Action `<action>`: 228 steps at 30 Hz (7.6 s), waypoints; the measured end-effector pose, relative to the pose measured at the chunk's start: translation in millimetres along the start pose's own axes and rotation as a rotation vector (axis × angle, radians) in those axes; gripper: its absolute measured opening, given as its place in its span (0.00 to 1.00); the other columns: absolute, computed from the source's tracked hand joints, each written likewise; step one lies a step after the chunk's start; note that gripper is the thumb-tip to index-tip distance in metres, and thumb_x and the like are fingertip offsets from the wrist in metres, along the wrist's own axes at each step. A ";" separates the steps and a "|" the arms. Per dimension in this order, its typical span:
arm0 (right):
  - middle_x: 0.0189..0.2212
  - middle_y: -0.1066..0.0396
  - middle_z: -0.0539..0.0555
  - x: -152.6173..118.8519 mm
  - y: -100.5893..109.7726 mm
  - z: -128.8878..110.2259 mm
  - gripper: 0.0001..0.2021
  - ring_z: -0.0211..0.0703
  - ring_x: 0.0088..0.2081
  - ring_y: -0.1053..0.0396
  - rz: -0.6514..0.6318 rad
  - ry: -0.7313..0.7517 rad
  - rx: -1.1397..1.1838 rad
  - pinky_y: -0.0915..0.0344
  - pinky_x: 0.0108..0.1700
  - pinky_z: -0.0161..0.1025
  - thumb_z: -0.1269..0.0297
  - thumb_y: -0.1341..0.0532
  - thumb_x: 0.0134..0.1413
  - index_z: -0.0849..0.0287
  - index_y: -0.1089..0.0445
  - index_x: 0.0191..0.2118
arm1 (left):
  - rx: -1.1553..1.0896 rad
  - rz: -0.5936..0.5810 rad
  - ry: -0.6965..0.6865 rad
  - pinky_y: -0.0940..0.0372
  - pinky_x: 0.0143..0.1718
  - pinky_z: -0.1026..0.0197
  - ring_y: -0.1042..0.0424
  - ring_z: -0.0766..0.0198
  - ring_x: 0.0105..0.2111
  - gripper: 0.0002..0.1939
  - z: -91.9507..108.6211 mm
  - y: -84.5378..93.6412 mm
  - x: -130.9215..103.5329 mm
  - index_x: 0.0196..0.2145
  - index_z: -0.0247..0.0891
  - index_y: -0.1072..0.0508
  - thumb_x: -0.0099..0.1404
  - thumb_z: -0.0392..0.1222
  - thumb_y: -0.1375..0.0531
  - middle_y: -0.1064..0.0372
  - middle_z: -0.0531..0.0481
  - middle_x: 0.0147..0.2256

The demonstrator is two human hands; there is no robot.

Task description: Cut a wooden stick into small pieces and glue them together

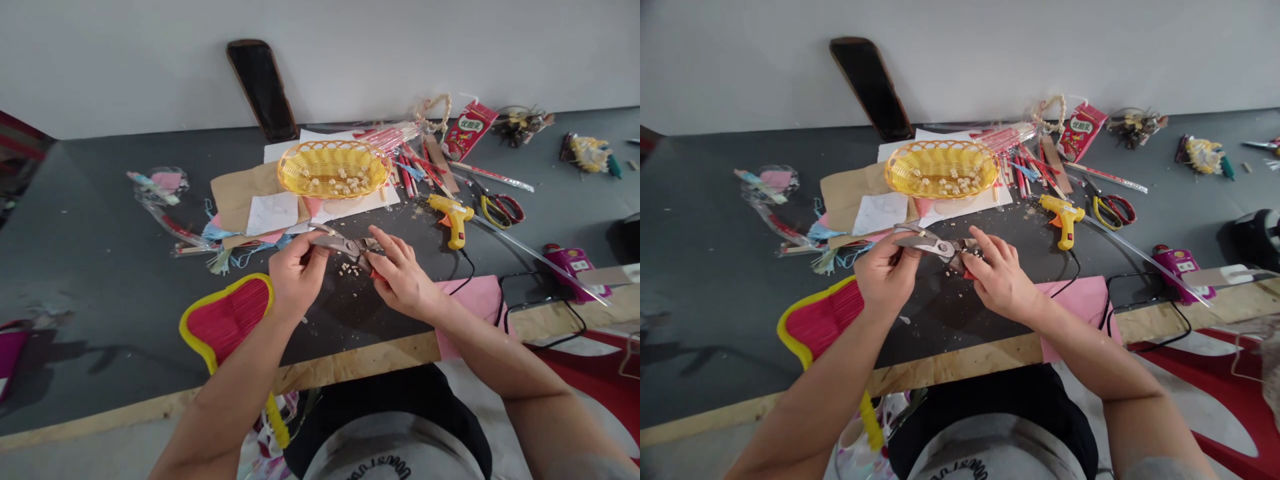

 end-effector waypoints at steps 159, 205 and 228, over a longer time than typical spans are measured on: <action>0.49 0.29 0.62 6.9 2.4 16.5 0.30 0.56 0.49 0.32 -0.009 -0.118 0.023 0.31 0.51 0.53 0.73 0.47 0.57 0.60 0.45 0.66 | 0.077 -0.215 0.047 0.33 0.31 0.67 0.24 0.66 0.27 0.09 4.1 -17.3 -2.2 0.35 0.40 0.25 0.69 0.45 0.42 0.22 0.52 0.28; 0.41 0.24 0.56 -7.0 24.3 34.6 0.19 0.42 0.39 0.25 -0.081 -0.343 0.251 0.27 0.43 0.36 0.71 0.43 0.62 0.56 0.37 0.58 | 1.159 -0.169 0.611 0.59 0.62 0.30 0.41 0.45 0.60 0.05 -260.5 140.0 248.3 0.31 0.27 0.26 0.55 0.26 0.35 0.27 0.36 0.52; 0.45 0.21 0.56 -103.0 84.1 65.6 0.22 0.47 0.44 0.22 0.168 -0.640 0.082 0.27 0.50 0.42 0.65 0.41 0.56 0.57 0.33 0.58 | 0.586 -0.625 -0.202 0.40 0.45 0.49 0.27 0.52 0.41 0.10 -6.2 -45.6 1.0 0.37 0.43 0.23 0.68 0.39 0.45 0.21 0.48 0.37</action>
Point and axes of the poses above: each hand's wrist, its own x-axis towards the middle knuckle, its own y-axis out of the back of the hand, z = x × y, the point moved 7 cm from there along x, towards the middle knuckle
